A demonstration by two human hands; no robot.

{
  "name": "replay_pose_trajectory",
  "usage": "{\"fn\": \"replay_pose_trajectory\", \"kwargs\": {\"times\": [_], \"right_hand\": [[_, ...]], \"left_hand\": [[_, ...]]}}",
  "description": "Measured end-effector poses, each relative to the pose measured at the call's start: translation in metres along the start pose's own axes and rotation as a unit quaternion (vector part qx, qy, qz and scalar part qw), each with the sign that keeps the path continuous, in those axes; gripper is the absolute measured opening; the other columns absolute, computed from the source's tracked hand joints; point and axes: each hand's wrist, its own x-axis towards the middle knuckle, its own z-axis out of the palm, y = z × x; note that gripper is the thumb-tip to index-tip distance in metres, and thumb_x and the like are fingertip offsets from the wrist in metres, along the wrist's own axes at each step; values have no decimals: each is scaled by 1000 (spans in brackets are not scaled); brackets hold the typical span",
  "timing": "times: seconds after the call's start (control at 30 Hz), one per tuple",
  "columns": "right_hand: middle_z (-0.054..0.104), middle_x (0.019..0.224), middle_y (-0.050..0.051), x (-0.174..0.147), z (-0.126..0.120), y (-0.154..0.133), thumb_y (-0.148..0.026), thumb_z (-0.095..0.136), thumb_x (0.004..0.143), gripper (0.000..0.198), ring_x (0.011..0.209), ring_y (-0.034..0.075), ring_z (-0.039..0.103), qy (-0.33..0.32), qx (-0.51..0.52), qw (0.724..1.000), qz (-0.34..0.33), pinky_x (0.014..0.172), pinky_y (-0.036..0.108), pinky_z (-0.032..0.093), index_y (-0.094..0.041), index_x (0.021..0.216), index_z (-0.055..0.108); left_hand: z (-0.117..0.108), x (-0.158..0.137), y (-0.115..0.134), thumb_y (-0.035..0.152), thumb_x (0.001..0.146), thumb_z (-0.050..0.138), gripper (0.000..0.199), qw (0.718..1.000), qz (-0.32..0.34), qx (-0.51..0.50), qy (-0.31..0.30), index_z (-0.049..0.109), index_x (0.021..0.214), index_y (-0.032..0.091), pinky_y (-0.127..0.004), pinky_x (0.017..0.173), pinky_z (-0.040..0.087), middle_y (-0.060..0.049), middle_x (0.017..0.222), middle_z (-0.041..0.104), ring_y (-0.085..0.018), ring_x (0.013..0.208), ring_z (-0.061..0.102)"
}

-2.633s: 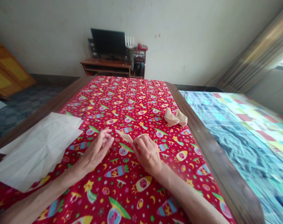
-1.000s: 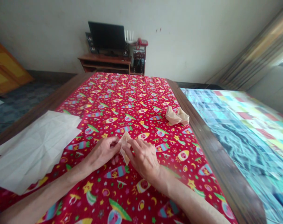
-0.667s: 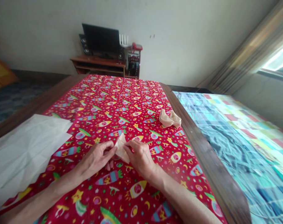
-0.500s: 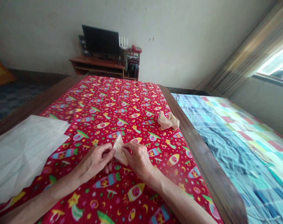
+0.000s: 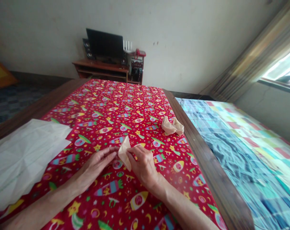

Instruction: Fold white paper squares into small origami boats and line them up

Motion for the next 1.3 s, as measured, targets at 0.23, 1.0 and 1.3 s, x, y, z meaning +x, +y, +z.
{"fn": "replay_pose_trajectory", "kwargs": {"times": [0.23, 1.0, 1.3], "right_hand": [[64, 71, 0, 1, -1, 0, -20, 55, 87, 11, 63, 12, 58, 5, -10, 1000, 20, 61, 22, 46, -21, 83, 66], [73, 79, 1, 11, -21, 7, -23, 59, 82, 15, 66, 15, 66, 7, 3, 995, 104, 61, 24, 49, -23, 84, 74], [72, 72, 4, 79, -145, 79, -33, 63, 74, 24, 63, 17, 63, 221, -158, 948, 167, 54, 24, 43, -17, 87, 75]], "left_hand": [[1, -1, 2, 44, 76, 65, 40, 1000, -2, -11, 17, 64, 103, 15, -27, 73, 51, -5, 90, 71, -18, 79, 65], [-4, 0, 0, 39, 77, 61, 54, 999, 14, 17, -43, 57, 123, 11, -26, 68, 45, -1, 73, 64, -14, 69, 57], [-6, 7, -14, 40, 76, 58, 42, 996, 68, 34, -38, 65, 104, 10, -25, 62, 50, -6, 85, 63, -13, 65, 59]]}}
